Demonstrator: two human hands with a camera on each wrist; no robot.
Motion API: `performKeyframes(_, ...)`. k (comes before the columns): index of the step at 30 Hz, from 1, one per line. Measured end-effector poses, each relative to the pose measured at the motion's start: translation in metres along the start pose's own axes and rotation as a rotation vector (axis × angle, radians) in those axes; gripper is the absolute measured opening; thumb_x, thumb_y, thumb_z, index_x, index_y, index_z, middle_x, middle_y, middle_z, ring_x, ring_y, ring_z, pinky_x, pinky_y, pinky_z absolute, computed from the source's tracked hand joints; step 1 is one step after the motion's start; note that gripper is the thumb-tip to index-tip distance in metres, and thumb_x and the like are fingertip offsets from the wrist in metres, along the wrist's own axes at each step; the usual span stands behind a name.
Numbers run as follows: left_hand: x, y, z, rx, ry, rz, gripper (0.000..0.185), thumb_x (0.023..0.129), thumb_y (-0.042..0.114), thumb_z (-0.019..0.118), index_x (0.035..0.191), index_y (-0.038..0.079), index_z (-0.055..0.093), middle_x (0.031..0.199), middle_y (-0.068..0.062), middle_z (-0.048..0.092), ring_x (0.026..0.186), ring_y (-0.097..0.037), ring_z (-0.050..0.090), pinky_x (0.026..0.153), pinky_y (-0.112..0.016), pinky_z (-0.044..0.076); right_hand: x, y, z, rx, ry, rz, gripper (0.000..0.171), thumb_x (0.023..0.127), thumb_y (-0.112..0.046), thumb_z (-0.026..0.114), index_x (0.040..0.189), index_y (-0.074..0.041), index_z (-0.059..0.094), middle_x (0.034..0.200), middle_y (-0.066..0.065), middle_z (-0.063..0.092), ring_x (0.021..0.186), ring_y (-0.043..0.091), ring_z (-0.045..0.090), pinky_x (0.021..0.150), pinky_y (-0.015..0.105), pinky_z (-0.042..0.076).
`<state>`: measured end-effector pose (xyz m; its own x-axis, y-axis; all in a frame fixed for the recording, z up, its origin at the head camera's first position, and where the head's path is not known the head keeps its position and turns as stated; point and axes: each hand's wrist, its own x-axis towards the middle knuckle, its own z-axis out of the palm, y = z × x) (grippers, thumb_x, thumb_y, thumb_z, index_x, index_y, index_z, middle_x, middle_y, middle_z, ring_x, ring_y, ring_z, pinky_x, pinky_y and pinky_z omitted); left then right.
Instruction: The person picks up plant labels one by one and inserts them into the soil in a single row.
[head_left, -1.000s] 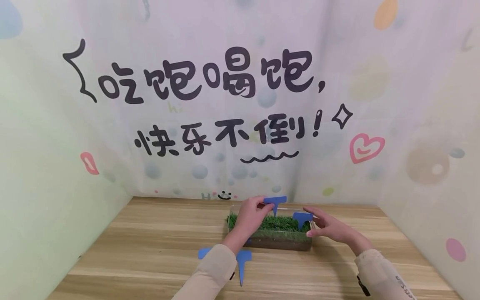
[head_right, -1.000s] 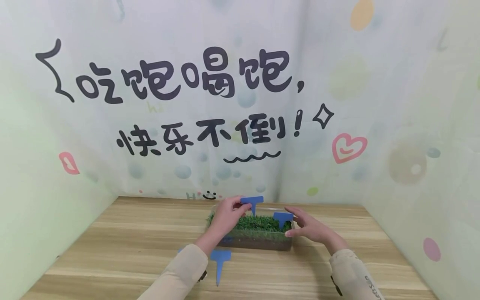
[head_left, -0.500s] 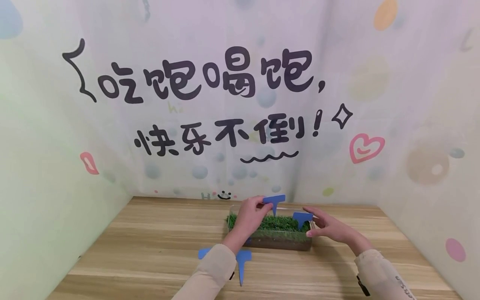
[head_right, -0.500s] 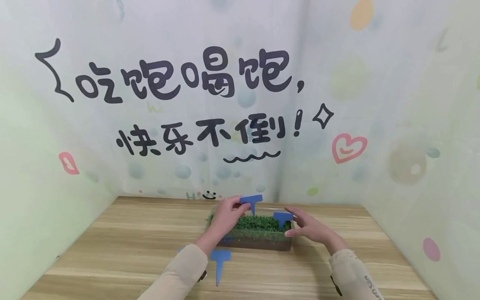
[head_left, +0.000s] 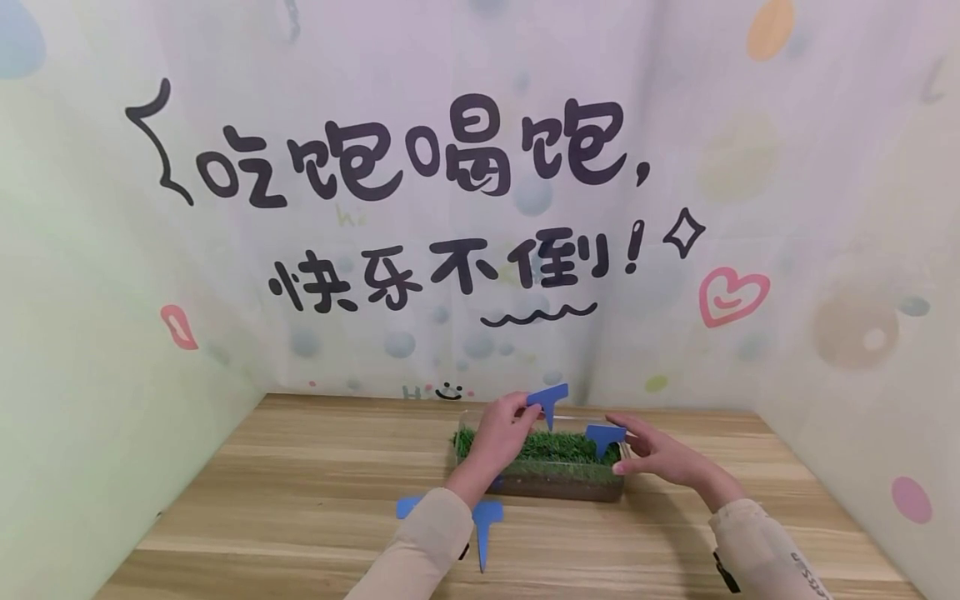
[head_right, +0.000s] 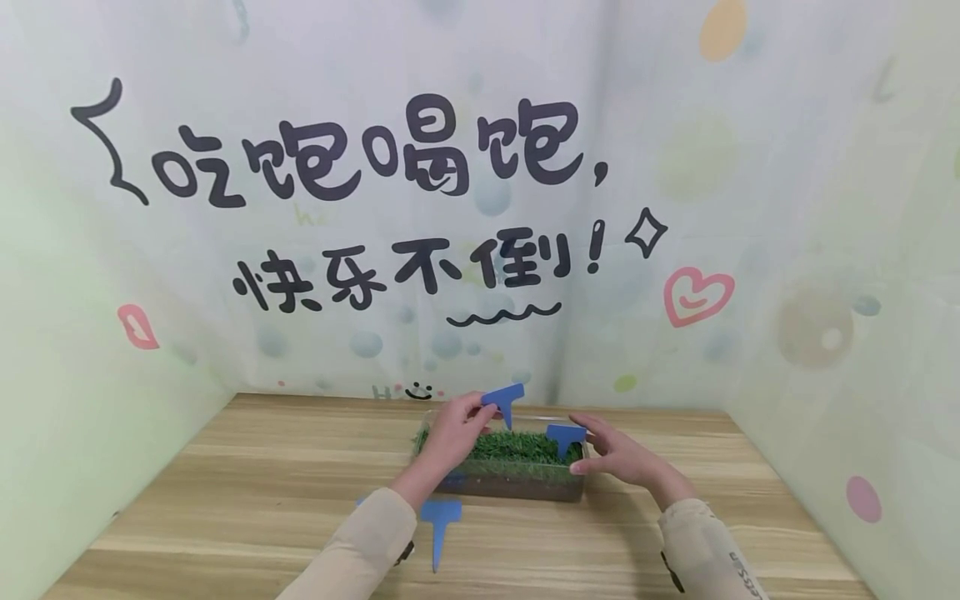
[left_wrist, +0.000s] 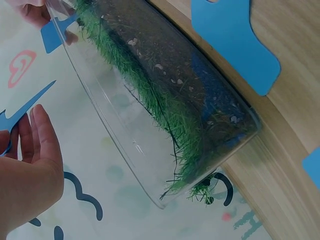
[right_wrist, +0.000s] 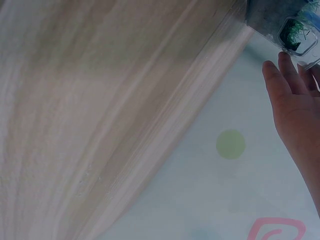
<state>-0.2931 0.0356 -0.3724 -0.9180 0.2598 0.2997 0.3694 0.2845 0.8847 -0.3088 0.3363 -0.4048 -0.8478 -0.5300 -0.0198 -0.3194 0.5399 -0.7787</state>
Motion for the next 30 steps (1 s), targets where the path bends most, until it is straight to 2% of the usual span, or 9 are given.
performKeyframes(5,0.001,-0.001,-0.001,0.013,0.017,-0.003,0.022,0.103,0.018,0.056,0.102,0.005,0.073,0.104,-0.014,0.074,0.082,-0.017,0.068,0.068,-0.028,0.051,0.0,0.0,0.0,0.002,0.0,0.0,0.087,0.094,-0.023,0.07,0.158,0.0,0.015,0.162,0.033,0.005,0.145,0.06,0.014,0.115,0.065,0.022)
performKeyframes(9,0.001,-0.002,-0.002,0.029,0.036,0.012,0.021,0.102,0.018,0.058,0.1,0.006,0.075,0.099,-0.012,0.075,0.078,-0.017,0.067,0.063,-0.025,0.048,0.0,-0.001,0.0,-0.005,0.004,0.004,0.086,0.094,-0.023,0.07,0.158,-0.001,0.016,0.162,0.033,0.005,0.145,0.06,0.014,0.115,0.065,0.022)
performKeyframes(17,0.004,-0.008,-0.003,0.025,0.064,0.018,0.019,0.1,0.018,0.061,0.099,0.007,0.076,0.086,-0.009,0.074,0.063,-0.008,0.054,0.055,-0.023,0.042,0.001,0.0,0.0,-0.005,0.008,0.005,0.087,0.094,-0.023,0.07,0.159,-0.002,0.016,0.162,0.033,0.005,0.145,0.06,0.014,0.116,0.065,0.023)
performKeyframes(22,0.005,-0.01,-0.003,0.039,0.078,0.008,0.02,0.1,0.018,0.061,0.097,0.004,0.075,0.076,-0.007,0.069,0.055,-0.009,0.046,0.051,-0.022,0.036,0.001,0.001,0.0,-0.002,0.007,0.005,0.088,0.093,-0.024,0.071,0.159,-0.001,0.016,0.162,0.033,0.005,0.145,0.059,0.014,0.116,0.064,0.022)
performKeyframes(30,0.005,-0.013,-0.002,0.02,0.062,-0.024,0.021,0.102,0.019,0.057,0.099,0.007,0.074,0.075,-0.003,0.064,0.054,-0.012,0.04,0.05,-0.023,0.033,0.001,0.001,0.0,-0.002,0.006,0.002,0.088,0.094,-0.023,0.07,0.159,-0.002,0.016,0.162,0.033,0.004,0.145,0.06,0.014,0.115,0.065,0.022)
